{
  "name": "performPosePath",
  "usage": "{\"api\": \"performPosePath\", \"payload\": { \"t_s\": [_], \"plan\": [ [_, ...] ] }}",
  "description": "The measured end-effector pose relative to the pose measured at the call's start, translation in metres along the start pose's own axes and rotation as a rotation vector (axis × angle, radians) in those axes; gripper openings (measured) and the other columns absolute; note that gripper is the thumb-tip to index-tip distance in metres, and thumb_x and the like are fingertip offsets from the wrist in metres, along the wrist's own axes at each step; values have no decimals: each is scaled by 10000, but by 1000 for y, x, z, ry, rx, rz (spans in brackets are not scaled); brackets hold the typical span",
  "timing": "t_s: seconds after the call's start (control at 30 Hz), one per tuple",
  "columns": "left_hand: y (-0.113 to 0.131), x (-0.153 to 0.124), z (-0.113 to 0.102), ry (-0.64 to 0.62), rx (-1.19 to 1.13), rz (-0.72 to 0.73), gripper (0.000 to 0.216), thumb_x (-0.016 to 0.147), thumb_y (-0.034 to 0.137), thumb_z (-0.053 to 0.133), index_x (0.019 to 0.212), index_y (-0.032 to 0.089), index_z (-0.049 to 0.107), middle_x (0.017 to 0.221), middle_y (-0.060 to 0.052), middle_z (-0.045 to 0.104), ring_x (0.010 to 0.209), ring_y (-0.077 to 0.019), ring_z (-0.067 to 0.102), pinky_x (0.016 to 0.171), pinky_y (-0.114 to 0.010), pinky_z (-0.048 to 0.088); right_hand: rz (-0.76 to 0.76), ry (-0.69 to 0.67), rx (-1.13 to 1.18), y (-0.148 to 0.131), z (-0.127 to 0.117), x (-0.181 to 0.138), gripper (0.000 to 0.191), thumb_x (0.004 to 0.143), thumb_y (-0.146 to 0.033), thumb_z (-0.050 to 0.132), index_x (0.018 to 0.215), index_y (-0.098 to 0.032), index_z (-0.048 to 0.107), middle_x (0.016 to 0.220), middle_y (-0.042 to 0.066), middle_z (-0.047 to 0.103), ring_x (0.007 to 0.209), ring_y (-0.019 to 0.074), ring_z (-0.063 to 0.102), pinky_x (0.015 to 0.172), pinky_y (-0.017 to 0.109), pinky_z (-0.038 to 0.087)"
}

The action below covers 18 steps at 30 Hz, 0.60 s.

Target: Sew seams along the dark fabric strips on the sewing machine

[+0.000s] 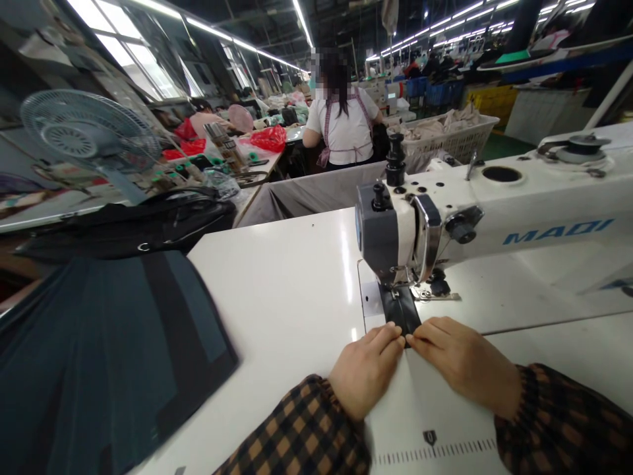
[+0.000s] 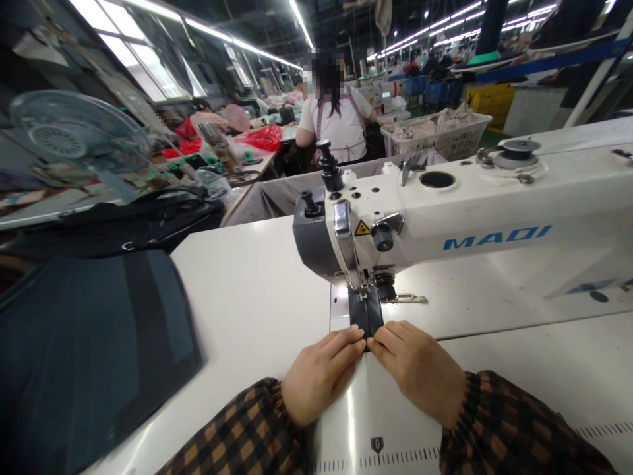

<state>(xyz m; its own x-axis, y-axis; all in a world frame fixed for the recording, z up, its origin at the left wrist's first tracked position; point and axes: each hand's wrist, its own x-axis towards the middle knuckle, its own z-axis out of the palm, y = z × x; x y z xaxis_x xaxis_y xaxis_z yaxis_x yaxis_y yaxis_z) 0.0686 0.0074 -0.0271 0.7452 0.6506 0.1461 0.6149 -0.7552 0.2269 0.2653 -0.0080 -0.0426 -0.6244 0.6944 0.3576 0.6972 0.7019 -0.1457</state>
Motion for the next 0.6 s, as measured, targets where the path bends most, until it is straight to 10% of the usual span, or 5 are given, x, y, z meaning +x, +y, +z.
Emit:
{"api": "performPosePath", "payload": {
  "t_s": [0.6],
  "plan": [
    [-20, 32, 6, 110, -7, -157, 378, 753, 81, 413, 1127, 83, 471, 1147, -107, 493, 1113, -214, 407, 996, -339, 355, 43, 87, -121, 24, 25, 15, 317, 833, -80, 379, 1086, -191, 535, 955, 46, 592, 872, 181, 539, 720, 310, 406]
  ]
}}
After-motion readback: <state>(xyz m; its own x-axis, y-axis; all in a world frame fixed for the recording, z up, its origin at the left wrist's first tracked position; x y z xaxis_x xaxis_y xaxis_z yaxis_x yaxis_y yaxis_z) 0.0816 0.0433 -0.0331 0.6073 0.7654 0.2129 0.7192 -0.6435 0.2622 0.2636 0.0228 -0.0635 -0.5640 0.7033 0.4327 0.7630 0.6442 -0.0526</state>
